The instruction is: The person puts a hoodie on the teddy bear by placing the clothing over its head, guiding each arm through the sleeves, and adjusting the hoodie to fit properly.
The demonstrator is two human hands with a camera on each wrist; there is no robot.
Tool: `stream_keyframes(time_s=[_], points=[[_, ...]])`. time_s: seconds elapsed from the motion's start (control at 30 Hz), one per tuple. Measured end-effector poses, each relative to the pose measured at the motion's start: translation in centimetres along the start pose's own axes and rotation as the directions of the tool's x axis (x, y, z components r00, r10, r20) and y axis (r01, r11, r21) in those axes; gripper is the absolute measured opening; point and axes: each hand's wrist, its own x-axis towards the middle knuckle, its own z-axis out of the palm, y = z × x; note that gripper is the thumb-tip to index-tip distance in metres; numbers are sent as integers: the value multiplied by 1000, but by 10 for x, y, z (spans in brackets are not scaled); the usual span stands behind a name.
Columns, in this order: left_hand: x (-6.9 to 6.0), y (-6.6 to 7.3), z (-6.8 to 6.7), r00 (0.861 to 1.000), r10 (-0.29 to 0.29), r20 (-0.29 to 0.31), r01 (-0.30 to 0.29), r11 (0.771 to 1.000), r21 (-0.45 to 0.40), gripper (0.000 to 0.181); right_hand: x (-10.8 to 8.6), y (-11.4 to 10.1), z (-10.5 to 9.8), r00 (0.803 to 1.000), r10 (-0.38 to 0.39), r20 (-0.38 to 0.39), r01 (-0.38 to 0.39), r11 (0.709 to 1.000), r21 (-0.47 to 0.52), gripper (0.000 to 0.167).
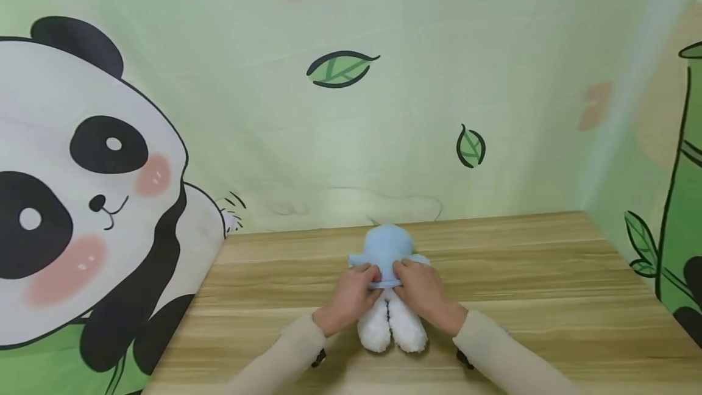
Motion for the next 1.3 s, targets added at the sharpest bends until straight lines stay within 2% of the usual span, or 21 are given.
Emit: stream_keyframes(time_s=[0.1,0.23,0.4,0.5,0.57,0.67,0.77,0.83,1.13,1.3], points=[[-4,-4,-6,999,41,32,-39,998,-48,11,-3,4,-8,997,-71,15,71,997,35,23],[-10,-2,-13,994,86,66,-87,996,3,11,-12,7,-14,986,-165,11,164,985,62,14],[-18,2,-15,990,113,79,-117,992,45,11,-22,4,-14,977,-209,37,209,978,8,22],[-20,1,-14,992,112,55,-115,992,55,11,-21,3,-13,980,-191,56,193,981,-29,28],[-20,-1,-13,994,105,34,-106,994,27,12,-19,4,-14,983,-167,70,168,986,-8,29],[-17,-4,-16,996,87,28,-84,992,-95,11,-14,8,-19,987,-123,99,116,990,73,25],[-12,-8,-22,998,56,27,-49,974,-219,6,-7,13,-25,991,-71,114,54,987,149,17],[-7,-10,-26,999,27,26,-19,962,-272,6,-2,17,-30,993,-42,109,22,984,179,14],[23,-20,-42,996,-81,27,85,958,-273,15,25,33,-44,991,51,125,-76,975,211,5],[39,-29,-41,988,-120,97,142,955,-260,20,40,38,-44,984,64,166,-100,970,220,13]])
